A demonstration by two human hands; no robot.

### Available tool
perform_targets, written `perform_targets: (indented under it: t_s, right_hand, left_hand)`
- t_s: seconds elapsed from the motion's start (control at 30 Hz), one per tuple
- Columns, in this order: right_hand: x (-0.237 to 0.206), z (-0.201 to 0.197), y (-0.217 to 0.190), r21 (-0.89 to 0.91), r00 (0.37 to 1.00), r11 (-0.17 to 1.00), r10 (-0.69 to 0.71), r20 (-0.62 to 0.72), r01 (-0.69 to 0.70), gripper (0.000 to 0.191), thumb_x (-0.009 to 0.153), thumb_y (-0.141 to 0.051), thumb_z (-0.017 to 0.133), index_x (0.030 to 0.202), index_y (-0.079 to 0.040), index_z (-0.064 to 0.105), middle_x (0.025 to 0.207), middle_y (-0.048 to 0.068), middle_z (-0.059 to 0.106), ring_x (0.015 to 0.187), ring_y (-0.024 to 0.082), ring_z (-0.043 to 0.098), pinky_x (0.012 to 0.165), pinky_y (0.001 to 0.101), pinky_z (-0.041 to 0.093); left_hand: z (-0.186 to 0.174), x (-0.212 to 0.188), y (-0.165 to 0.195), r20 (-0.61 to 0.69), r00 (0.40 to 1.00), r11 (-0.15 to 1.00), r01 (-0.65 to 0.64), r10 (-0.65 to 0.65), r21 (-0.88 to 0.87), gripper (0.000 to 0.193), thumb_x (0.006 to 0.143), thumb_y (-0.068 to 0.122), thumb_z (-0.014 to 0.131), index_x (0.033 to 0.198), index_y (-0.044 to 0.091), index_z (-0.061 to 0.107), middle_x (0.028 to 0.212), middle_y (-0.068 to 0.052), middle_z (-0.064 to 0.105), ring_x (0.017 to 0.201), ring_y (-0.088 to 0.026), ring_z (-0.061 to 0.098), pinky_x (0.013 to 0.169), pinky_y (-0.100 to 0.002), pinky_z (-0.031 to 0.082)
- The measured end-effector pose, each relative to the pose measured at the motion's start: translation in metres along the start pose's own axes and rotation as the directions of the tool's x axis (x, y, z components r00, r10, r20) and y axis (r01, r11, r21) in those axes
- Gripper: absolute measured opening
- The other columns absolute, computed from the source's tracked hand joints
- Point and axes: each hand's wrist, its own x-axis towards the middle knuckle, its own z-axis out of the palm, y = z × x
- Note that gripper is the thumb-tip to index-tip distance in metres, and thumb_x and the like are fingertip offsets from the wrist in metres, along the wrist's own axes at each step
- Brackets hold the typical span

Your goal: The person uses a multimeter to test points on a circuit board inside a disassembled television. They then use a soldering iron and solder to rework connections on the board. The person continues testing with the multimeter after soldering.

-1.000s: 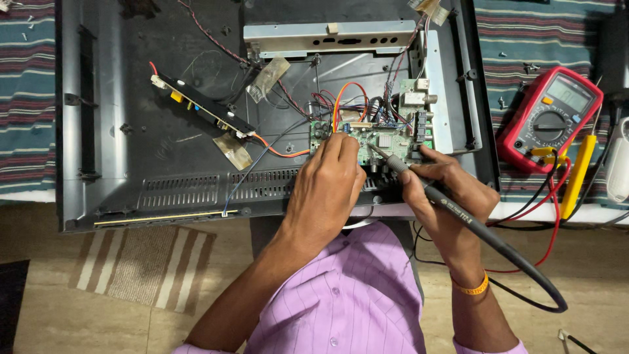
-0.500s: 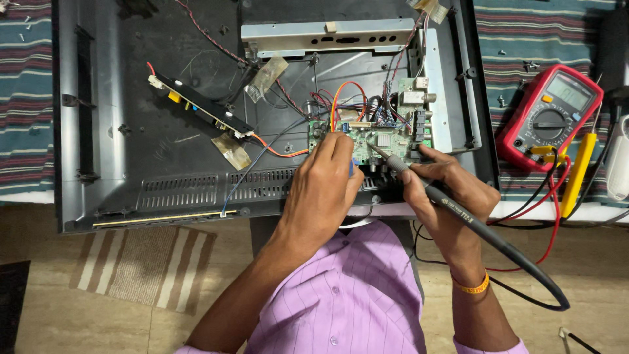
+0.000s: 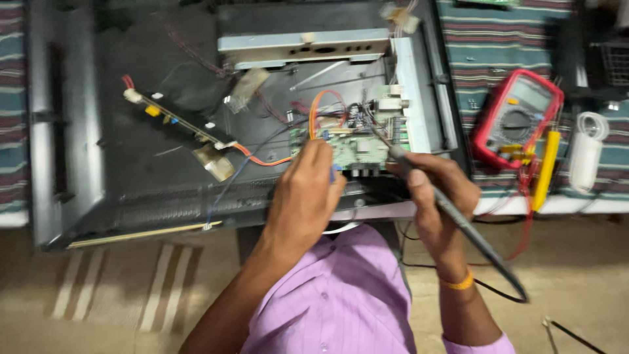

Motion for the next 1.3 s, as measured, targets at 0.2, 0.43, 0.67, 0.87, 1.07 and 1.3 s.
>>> perform_targets:
  t_s: [0.2, 0.43, 0.67, 0.87, 1.07, 1.3]
  right_hand:
    - [0.006, -0.022, 0.000, -0.206, 0.993, 0.971, -0.115, 0.040, 0.121, 0.019, 0.099, -0.005, 0.071, 0.116, 0.001, 0.069, 0.106, 0.012, 0.076, 0.092, 0.015, 0.072, 0.081, 0.0252, 0.057]
    - [0.014, -0.032, 0.000, -0.184, 0.996, 0.981, -0.048, 0.071, 0.060, 0.025, 0.089, -0.006, 0.077, 0.111, 0.002, 0.067, 0.101, 0.009, 0.072, 0.089, 0.012, 0.069, 0.079, 0.0253, 0.056]
    - [0.015, -0.037, 0.001, -0.208, 0.972, 0.951, -0.208, 0.112, 0.228, 0.020, 0.088, -0.004, 0.076, 0.106, 0.002, 0.068, 0.103, 0.012, 0.071, 0.094, 0.018, 0.071, 0.084, 0.0280, 0.057]
    - [-0.006, -0.082, 0.008, -0.226, 0.953, 0.944, -0.274, -0.130, 0.240, 0.022, 0.099, -0.002, 0.069, 0.120, 0.002, 0.063, 0.106, 0.014, 0.069, 0.093, 0.021, 0.072, 0.084, 0.0297, 0.061]
    - [-0.082, -0.238, 0.018, -0.452, 0.679, 0.892, -0.327, -0.657, -0.007, 0.014, 0.106, -0.004, 0.064, 0.119, 0.002, 0.061, 0.102, 0.011, 0.068, 0.089, 0.019, 0.071, 0.080, 0.0301, 0.061]
    - [-0.206, -0.372, 0.113, -0.320, 0.413, 0.685, -0.032, -0.910, -0.654, 0.011, 0.110, -0.008, 0.065, 0.113, 0.001, 0.060, 0.094, 0.007, 0.064, 0.082, 0.015, 0.064, 0.072, 0.0277, 0.053]
  left_hand:
    - [0.012, 0.009, 0.014, 0.004, 1.000, 0.998, 0.011, -0.011, 0.062, 0.033, 0.085, 0.002, 0.071, 0.113, -0.003, 0.056, 0.109, -0.024, 0.061, 0.097, -0.046, 0.063, 0.080, -0.051, 0.050]
    - [0.016, 0.011, 0.019, -0.020, 1.000, 0.998, 0.014, -0.013, 0.054, 0.031, 0.086, 0.002, 0.070, 0.114, -0.003, 0.057, 0.109, -0.023, 0.063, 0.097, -0.046, 0.064, 0.079, -0.050, 0.051]
    - [0.017, 0.009, 0.020, -0.023, 0.999, 0.998, 0.038, -0.037, 0.049, 0.031, 0.086, 0.001, 0.070, 0.113, -0.004, 0.058, 0.111, -0.024, 0.063, 0.098, -0.046, 0.065, 0.080, -0.049, 0.051]
    - [0.017, 0.011, 0.023, -0.041, 0.999, 0.999, 0.010, -0.008, 0.041, 0.029, 0.086, -0.001, 0.069, 0.113, -0.005, 0.059, 0.113, -0.024, 0.064, 0.100, -0.046, 0.065, 0.082, -0.049, 0.052]
    - [0.026, 0.015, 0.029, -0.021, 1.000, 0.997, 0.022, -0.020, 0.071, 0.026, 0.087, -0.001, 0.068, 0.112, -0.005, 0.059, 0.112, -0.023, 0.065, 0.097, -0.045, 0.067, 0.079, -0.048, 0.053]
    - [0.044, 0.014, 0.041, -0.002, 1.000, 0.995, -0.013, 0.013, 0.100, 0.021, 0.086, -0.001, 0.069, 0.104, -0.005, 0.057, 0.113, -0.024, 0.067, 0.094, -0.044, 0.067, 0.077, -0.048, 0.053]
